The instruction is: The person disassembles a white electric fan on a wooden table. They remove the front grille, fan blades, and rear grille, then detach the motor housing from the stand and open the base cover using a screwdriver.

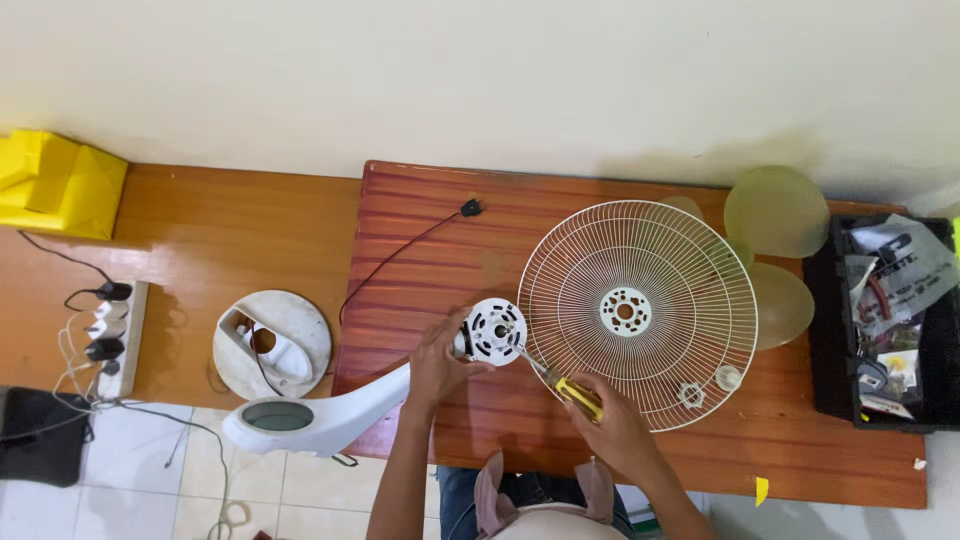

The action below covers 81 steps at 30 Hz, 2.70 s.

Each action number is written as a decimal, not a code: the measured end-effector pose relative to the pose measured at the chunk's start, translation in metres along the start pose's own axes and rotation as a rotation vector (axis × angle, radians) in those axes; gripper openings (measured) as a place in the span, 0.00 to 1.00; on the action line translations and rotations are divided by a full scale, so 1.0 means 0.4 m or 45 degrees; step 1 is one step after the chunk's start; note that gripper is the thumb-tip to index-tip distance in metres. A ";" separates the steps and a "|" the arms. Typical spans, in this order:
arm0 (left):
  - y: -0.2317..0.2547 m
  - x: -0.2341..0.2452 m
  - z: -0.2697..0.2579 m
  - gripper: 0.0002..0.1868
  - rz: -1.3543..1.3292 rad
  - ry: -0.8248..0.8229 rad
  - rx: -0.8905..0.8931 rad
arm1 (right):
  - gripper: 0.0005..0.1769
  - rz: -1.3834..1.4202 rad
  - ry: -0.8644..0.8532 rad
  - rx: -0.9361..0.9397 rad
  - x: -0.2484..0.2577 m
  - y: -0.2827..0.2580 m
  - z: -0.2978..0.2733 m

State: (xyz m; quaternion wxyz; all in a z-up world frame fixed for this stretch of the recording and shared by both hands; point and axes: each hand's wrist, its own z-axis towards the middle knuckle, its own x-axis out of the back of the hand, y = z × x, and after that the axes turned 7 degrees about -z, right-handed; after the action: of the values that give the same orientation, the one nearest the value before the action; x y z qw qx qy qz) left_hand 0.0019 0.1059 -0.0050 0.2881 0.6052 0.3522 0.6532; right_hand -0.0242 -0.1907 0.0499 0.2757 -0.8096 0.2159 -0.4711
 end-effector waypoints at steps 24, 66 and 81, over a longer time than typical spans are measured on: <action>0.006 -0.010 -0.023 0.60 0.030 -0.045 0.072 | 0.15 -0.214 0.169 0.308 0.062 -0.190 0.049; -0.023 -0.028 -0.006 0.71 0.223 -0.099 0.033 | 0.27 -0.385 0.171 1.173 0.055 -0.269 0.112; -0.012 -0.054 0.056 0.70 0.342 -0.209 -0.211 | 0.18 -0.463 0.132 0.822 0.029 -0.284 0.113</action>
State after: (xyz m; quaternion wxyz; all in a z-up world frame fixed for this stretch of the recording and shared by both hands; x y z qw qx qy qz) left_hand 0.0263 0.0939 -0.0212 0.2749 0.6723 0.1883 0.6610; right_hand 0.0313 -0.1012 0.1130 0.4172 -0.6813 -0.0775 -0.5965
